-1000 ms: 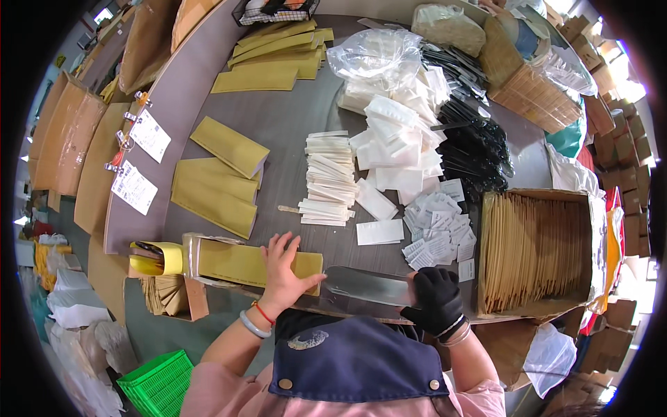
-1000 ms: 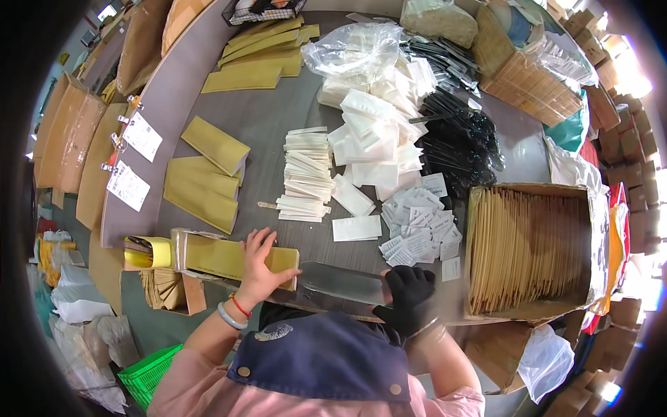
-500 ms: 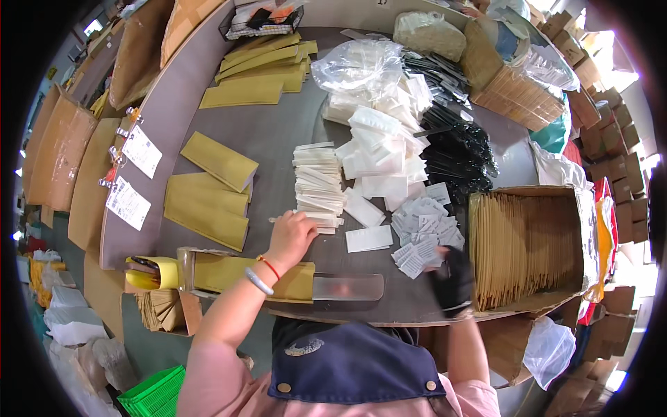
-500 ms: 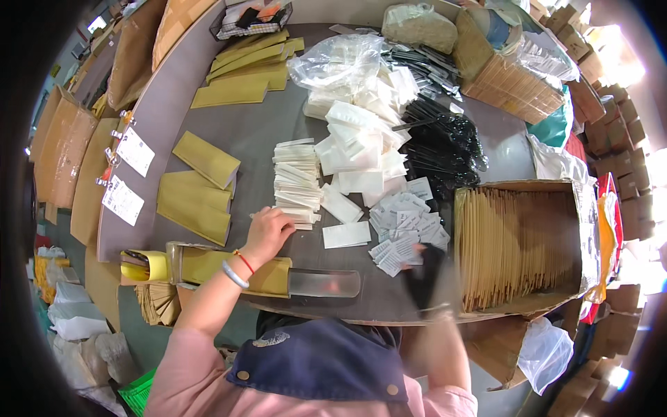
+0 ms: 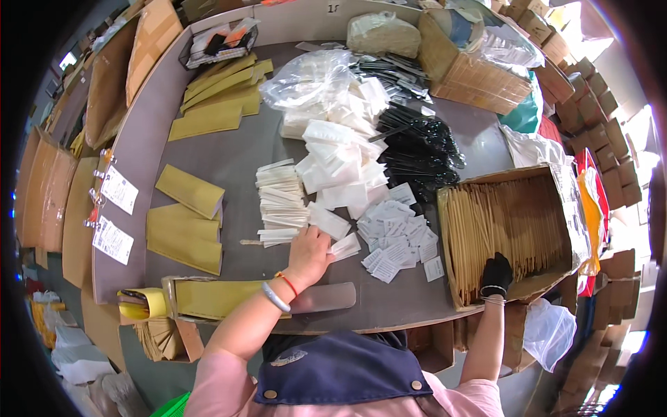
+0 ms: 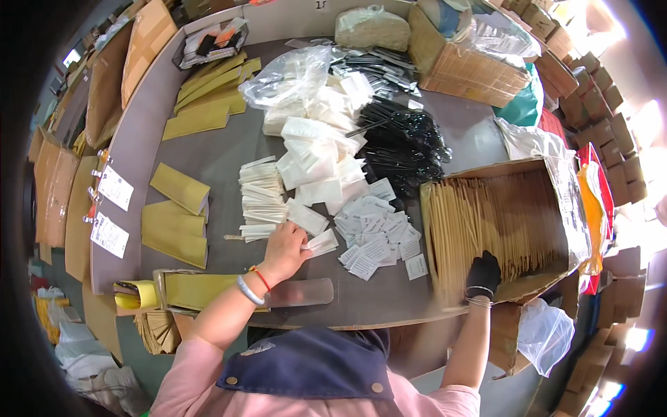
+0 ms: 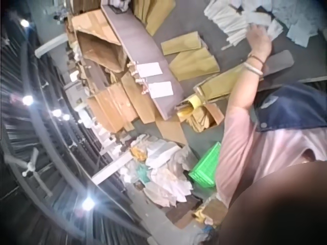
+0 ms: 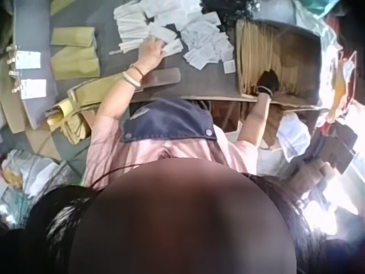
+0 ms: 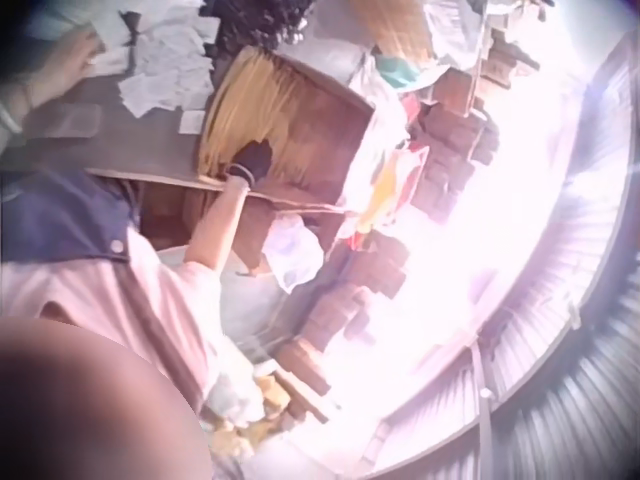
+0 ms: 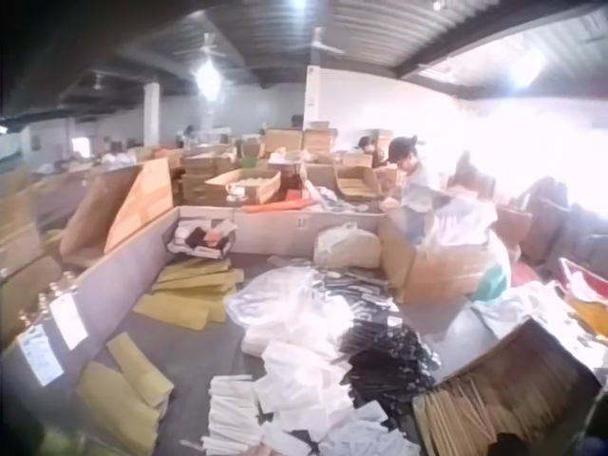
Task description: The person uses chopsticks to place small black components onto labels and organizes them into brown envelopes at a packaging station.
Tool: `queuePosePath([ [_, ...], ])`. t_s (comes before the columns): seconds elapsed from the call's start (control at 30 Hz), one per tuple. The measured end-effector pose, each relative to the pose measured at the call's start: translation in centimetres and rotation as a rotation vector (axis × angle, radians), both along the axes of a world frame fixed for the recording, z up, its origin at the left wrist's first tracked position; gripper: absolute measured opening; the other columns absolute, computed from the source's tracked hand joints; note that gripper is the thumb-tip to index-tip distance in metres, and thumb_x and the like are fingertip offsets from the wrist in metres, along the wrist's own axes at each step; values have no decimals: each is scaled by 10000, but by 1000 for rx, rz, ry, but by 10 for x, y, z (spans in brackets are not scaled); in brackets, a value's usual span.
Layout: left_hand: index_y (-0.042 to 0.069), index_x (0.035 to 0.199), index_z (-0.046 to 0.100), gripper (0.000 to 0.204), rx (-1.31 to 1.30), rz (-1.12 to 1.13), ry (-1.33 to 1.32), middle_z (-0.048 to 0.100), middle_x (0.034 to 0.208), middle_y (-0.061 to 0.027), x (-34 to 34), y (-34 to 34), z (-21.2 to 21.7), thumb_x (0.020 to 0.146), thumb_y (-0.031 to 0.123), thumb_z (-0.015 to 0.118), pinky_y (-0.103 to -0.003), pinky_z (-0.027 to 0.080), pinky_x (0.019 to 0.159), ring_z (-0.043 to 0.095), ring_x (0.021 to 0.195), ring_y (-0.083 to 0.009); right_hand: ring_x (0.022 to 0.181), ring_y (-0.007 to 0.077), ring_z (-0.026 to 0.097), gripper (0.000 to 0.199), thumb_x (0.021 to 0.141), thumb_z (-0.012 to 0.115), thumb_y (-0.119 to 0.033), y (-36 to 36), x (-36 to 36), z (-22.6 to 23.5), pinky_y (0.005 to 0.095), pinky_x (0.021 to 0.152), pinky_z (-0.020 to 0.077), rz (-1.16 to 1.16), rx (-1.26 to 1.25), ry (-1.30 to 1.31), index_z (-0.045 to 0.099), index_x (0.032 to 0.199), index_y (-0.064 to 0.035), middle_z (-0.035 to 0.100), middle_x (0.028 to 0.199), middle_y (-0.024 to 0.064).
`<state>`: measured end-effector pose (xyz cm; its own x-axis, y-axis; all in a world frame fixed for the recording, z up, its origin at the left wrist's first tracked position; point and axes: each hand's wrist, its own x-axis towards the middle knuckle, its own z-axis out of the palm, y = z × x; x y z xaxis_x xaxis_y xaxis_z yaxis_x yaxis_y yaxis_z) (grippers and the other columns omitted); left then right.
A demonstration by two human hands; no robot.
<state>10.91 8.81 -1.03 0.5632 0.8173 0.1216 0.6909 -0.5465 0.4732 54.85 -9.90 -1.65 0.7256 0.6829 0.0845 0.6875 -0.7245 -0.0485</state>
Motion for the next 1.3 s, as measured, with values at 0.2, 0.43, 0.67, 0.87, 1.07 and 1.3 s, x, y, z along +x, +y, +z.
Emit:
queuePosePath([
  [0.2, 76, 832, 613, 215, -553, -3, -131, 636, 770, -93, -22, -12, 48, 705, 139, 774, -421, 466, 719, 578, 790, -331, 1034, 371, 616, 335, 908, 553, -233, 2, -21, 34, 421, 912, 479, -194, 67, 5, 660, 1110, 12, 660, 1109, 203],
  [0.43, 136, 970, 682, 312, -17, -292, 106, 650, 899, -41, -43, -49, 62, 679, 175, 789, -393, 425, 803, 577, 857, -265, 923, 242, 636, 246, 946, 586, -123, 75, -16, -18, 339, 818, 501, 381, 873, 266, 623, 1121, 46, 648, 1024, 172],
  [0.67, 99, 1037, 680, 363, -162, -258, -254, 631, 947, -77, 10, -34, 49, 697, 158, 794, -418, 454, 803, 580, 897, -291, 899, 335, 642, 282, 856, 654, -160, 263, -110, 69, 395, 760, 511, 692, 490, 180, 663, 1137, -177, 648, 995, 127],
  [0.87, 115, 1124, 619, 480, -124, -107, -273, 573, 1011, -90, 68, -50, 11, 684, 161, 805, -418, 448, 783, 548, 902, -304, 927, 318, 647, 245, 858, 642, -238, 324, -127, 65, 390, 781, 513, 717, 188, 92, 700, 1096, -237, 650, 962, 111],
  [1.07, 142, 1055, 612, 381, 133, -289, -174, 540, 975, -59, 83, -43, 17, 703, 166, 757, -372, 417, 761, 518, 942, -244, 824, 307, 649, 232, 814, 666, -139, 294, -128, 96, 388, 708, 519, 774, 621, 88, 717, 1029, -211, 659, 945, 94],
  [1.3, 123, 912, 626, 329, 113, -385, -139, 537, 997, -29, 79, -36, -6, 646, 179, 810, -379, 426, 779, 515, 943, -234, 725, 70, 587, 138, 876, 700, -108, 170, -157, 97, 252, 644, 482, 629, 674, 830, 712, 968, -6, 671, 765, 22],
])
